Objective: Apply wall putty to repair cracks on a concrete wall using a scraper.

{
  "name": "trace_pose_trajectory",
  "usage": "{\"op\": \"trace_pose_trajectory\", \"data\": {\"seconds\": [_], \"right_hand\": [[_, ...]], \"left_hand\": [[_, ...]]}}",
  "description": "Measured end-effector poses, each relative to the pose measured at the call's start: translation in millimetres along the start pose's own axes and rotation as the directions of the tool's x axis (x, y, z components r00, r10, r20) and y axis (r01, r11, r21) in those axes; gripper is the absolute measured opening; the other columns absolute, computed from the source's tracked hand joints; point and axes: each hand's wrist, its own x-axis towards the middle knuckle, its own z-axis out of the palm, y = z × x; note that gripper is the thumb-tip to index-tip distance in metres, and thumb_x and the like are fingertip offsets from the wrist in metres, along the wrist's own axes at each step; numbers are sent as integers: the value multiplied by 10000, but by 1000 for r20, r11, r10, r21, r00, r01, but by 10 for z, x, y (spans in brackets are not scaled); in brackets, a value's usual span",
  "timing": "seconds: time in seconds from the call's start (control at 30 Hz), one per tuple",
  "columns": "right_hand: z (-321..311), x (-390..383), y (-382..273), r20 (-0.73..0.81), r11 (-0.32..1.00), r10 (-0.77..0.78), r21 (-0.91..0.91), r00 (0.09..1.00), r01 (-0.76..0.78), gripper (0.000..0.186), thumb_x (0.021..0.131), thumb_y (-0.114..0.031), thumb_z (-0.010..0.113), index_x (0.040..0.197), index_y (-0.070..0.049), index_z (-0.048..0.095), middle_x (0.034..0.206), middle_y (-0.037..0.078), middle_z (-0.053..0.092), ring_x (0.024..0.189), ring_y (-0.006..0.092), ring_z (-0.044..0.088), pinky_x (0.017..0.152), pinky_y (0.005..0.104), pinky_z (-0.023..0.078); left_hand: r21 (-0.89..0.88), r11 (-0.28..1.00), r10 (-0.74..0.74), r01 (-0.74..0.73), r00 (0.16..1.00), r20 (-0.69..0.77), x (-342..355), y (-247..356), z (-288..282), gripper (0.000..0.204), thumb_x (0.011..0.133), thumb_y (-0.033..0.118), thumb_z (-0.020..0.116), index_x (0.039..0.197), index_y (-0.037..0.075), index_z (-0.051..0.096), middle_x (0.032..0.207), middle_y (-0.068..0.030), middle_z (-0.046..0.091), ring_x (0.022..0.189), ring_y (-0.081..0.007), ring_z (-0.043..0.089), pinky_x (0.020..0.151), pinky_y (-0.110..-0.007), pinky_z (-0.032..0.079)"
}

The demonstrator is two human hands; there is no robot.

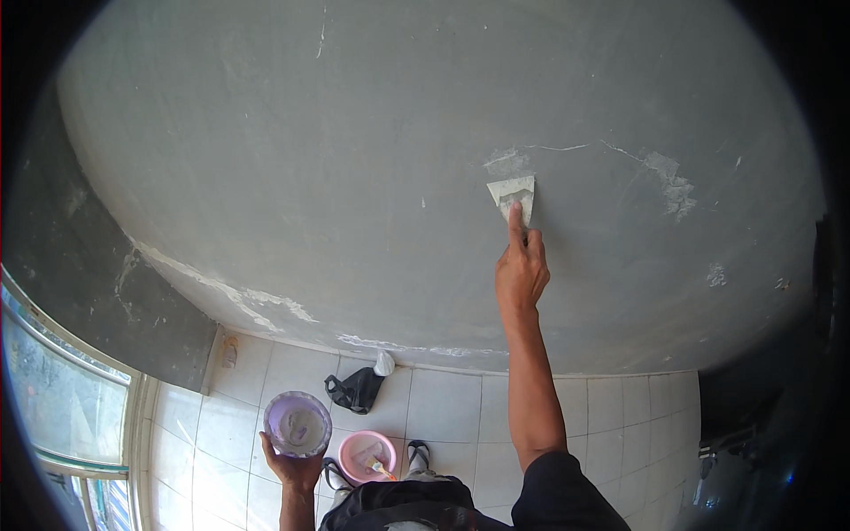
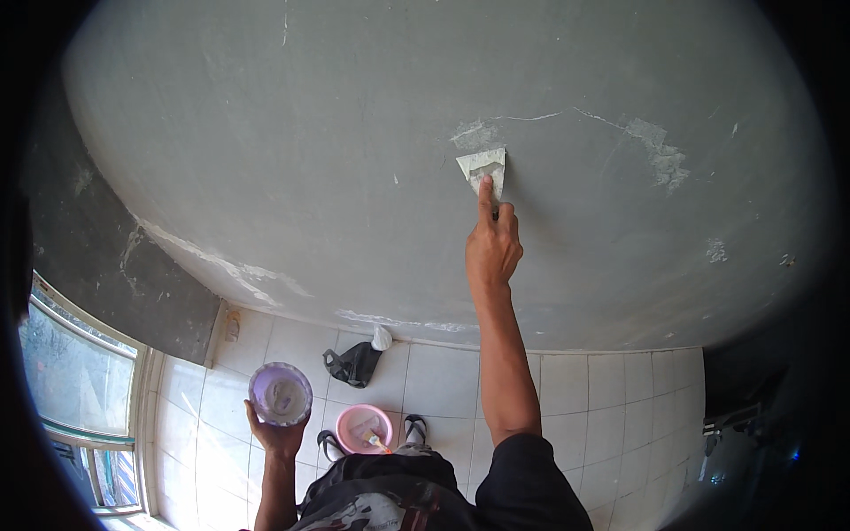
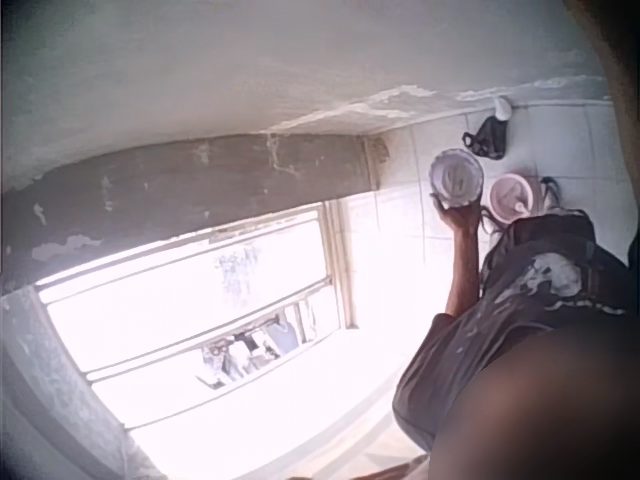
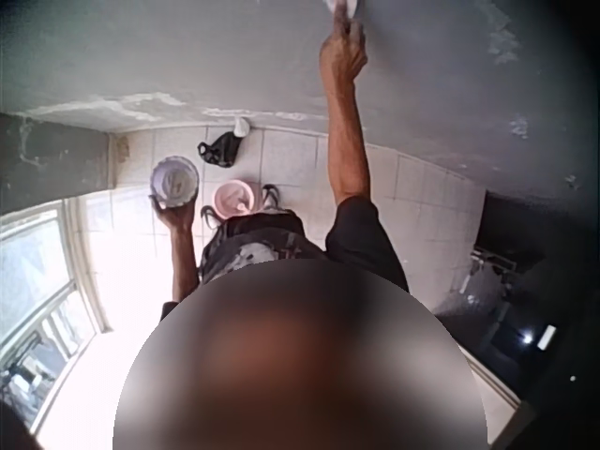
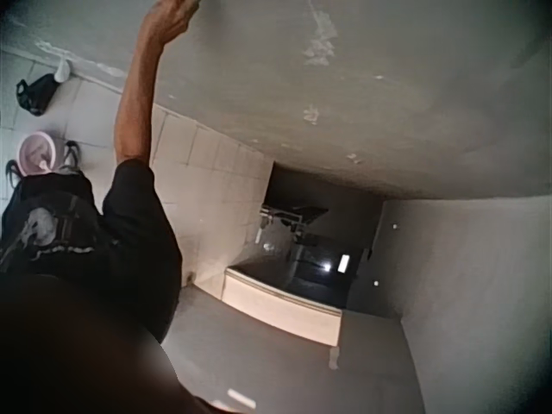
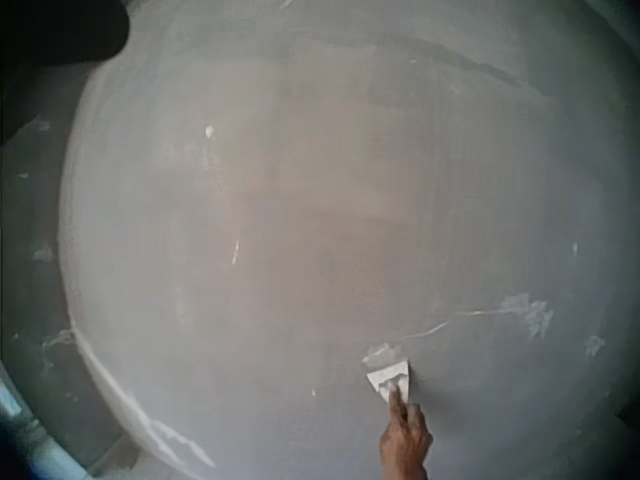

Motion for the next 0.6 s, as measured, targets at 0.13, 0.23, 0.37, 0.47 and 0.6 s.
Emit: {"op": "trace_pose_trajectory", "data": {"seconds": [0.13, 0.23, 0.37, 0.47, 0.6], "right_hand": [[-60, 100, 0, -85, 996, -56, 69, 995, 62, 753, 800, 77, 637, 1464, -250, 498, 918, 55, 525, 800, 239, 616, 583, 378, 567], [-104, 294, -128, -103, 996, -78, 34, 992, 82, 748, 799, 79, 641, 1457, -251, 508, 893, 52, 525, 792, 238, 614, 578, 382, 560], [17, 143, -25, -12, 1000, -22, 2, 1000, 22, 752, 802, 82, 641, 1460, -255, 504, 880, 53, 525, 785, 241, 614, 582, 390, 558], [84, -8, 64, -24, 998, -24, 57, 999, 25, 764, 811, 78, 640, 1478, -256, 476, 889, 56, 531, 761, 243, 619, 580, 393, 553], [-24, 205, -114, -132, 990, -39, 132, 990, 56, 757, 816, 74, 639, 1486, -233, 464, 865, 69, 537, 716, 245, 625, 562, 388, 546]], "left_hand": [[-24, 1000, -9, 9, 1000, -9, -12, 29, -87, 863, 867, 767, 445, 1487, 169, 389, 1468, -107, 441, 1335, -321, 429, 1069, -522, 372], [3, 1000, -27, 27, 1000, 0, 0, 33, -103, 867, 863, 768, 450, 1486, 168, 389, 1467, -107, 442, 1334, -320, 428, 1071, -522, 371], [26, 999, -39, 39, 999, -9, -40, 31, -75, 867, 861, 769, 451, 1485, 169, 393, 1463, -107, 448, 1336, -320, 428, 1072, -519, 374], [13, 1000, -12, 12, 1000, 2, -2, 18, -13, 867, 861, 770, 448, 1484, 169, 396, 1462, -107, 450, 1337, -321, 432, 1066, -517, 382], [13, 1000, -24, 24, 1000, -11, -10, 41, -78, 874, 858, 776, 446, 1484, 168, 396, 1463, -108, 451, 1334, -323, 440, 1056, -516, 394]]}}
